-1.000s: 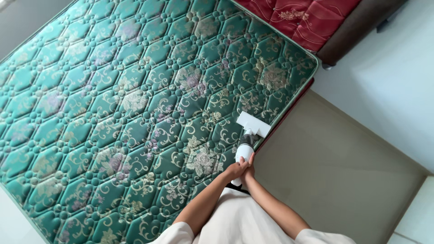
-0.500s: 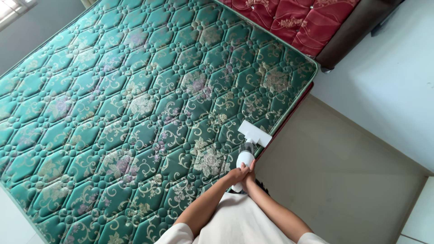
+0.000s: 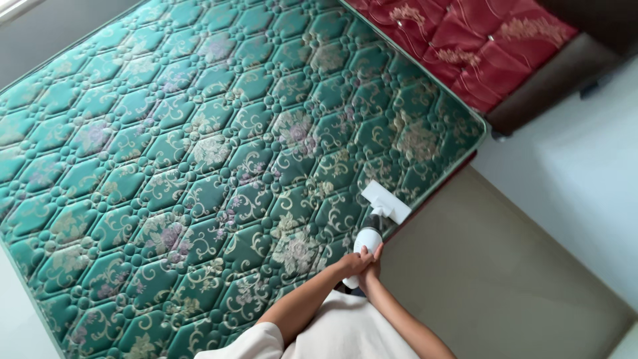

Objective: The person uses a handheld vacuum cleaner to clean the top surface of a green floral-patterned mattress.

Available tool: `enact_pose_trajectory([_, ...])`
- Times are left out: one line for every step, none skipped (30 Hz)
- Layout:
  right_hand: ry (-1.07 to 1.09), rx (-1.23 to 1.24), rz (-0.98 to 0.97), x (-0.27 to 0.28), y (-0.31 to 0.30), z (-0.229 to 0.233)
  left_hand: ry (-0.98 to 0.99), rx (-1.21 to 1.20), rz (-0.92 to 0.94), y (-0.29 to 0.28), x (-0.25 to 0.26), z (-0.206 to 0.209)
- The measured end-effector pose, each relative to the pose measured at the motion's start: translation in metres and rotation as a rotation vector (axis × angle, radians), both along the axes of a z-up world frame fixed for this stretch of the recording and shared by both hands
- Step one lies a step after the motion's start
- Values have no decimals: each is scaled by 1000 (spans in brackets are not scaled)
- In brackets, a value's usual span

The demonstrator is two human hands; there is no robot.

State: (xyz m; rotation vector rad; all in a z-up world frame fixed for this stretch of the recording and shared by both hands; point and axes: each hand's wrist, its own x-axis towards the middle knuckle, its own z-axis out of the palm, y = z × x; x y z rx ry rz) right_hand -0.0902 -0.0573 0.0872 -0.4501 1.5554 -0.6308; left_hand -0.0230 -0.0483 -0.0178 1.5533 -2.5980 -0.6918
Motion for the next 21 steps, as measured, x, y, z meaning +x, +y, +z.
enact_pose_trajectory([5,-23,4,-3,-11,0,22,67,18,-10,-3,2])
enact_pose_trajectory([13,-44,9,-7,-22,0,49,136,37,-20,-6,8])
enact_pose_trajectory([5,-35,6,-12,-33,-1,52,175,40,-32,-9,18])
enact_pose_trajectory([-2,-25,3,-19,-43,-1,57,215,43,-43,-13,30])
enact_pose_trajectory([-8,-16,-1,-24,-54,-2,63,255,46,-54,-16,42])
enact_pose_trajectory([-53,-8,-18,-30,-64,-2,106,349,108,-65,-21,54])
enact_pose_trajectory([-98,-1,-35,-36,-74,-3,151,442,168,-77,-25,65])
enact_pose_trajectory([-143,8,-55,-41,-83,-4,195,536,227,-87,-28,73])
enact_pose_trajectory([-97,-12,-16,-45,-91,-4,207,557,251,-96,-31,79])
enact_pose_trajectory([-54,-33,21,-48,-99,-5,217,577,274,-103,-34,84])
enact_pose_trajectory([-10,-55,59,-51,-106,-5,227,597,297,-108,-37,86])
enact_pose_trajectory([2,-44,72,-52,-113,-5,223,553,284,-114,-39,88])
enact_pose_trajectory([15,-33,84,-53,-118,-5,219,509,271,-118,-42,89])
enact_pose_trajectory([28,-24,102,-55,-123,-4,216,464,262,-122,-44,90])
enact_pose_trajectory([44,-13,112,-56,-125,-2,219,493,268,-122,-46,90])
enact_pose_trajectory([58,-9,123,-56,-128,-1,221,516,274,-124,-47,91])
enact_pose_trajectory([72,-5,133,-56,-129,1,223,538,280,-126,-47,91])
enact_pose_trajectory([35,-29,112,-55,-129,3,260,597,319,-128,-46,91])
enact_pose_trajectory([-3,-52,91,-56,-127,6,298,654,358,-129,-49,92])
enact_pose_trajectory([-47,-77,64,-53,-126,8,331,709,393,-131,-51,92])
enact_pose_trajectory([-19,-66,91,-51,-126,11,365,763,429,-132,-52,93])
